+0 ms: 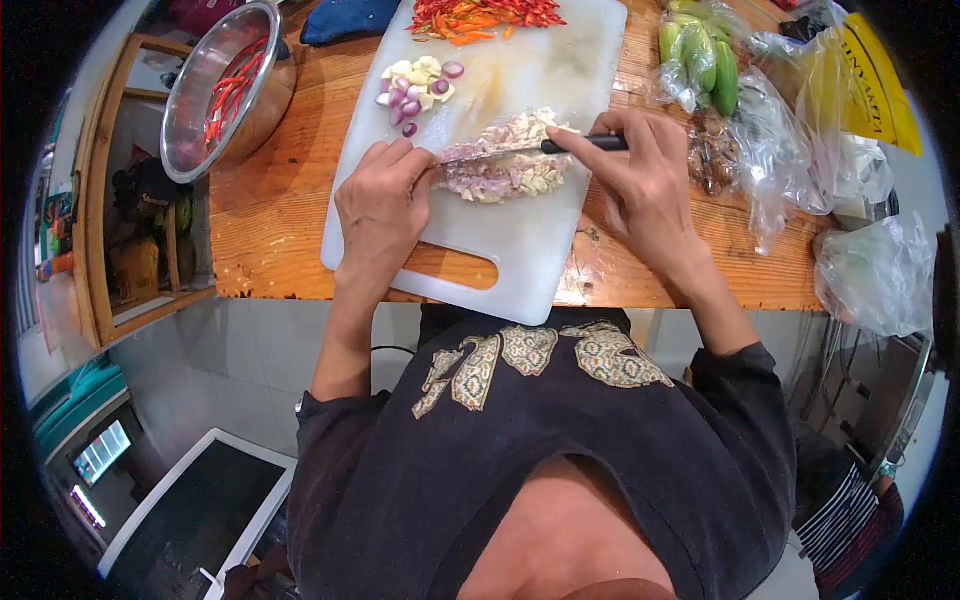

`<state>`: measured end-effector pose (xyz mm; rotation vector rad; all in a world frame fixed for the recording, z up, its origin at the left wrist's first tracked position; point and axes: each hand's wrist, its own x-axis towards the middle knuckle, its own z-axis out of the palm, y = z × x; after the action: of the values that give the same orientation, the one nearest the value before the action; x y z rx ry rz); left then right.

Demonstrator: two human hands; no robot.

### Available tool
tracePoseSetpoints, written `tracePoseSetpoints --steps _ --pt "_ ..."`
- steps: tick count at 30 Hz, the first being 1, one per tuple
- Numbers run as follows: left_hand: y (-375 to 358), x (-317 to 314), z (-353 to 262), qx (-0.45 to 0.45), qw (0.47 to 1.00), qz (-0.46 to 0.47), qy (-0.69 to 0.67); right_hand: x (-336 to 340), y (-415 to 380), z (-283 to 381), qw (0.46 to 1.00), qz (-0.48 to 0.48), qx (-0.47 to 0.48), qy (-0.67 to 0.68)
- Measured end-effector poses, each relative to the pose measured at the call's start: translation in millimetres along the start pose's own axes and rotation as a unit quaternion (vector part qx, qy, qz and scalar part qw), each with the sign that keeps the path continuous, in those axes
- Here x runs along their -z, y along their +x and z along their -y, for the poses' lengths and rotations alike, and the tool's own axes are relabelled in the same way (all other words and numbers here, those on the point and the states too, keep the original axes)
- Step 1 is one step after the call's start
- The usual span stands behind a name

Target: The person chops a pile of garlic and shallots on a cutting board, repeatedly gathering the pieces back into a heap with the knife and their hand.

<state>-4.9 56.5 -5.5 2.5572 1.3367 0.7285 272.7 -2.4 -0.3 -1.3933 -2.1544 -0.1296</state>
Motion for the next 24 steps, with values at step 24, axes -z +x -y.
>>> tracePoseSetpoints --steps 24 --pt "7.2 1.9 5.6 -0.023 0.999 -0.023 0.001 -10.9 4.8 -13.5 0.999 0.036 -0.012 0.016"
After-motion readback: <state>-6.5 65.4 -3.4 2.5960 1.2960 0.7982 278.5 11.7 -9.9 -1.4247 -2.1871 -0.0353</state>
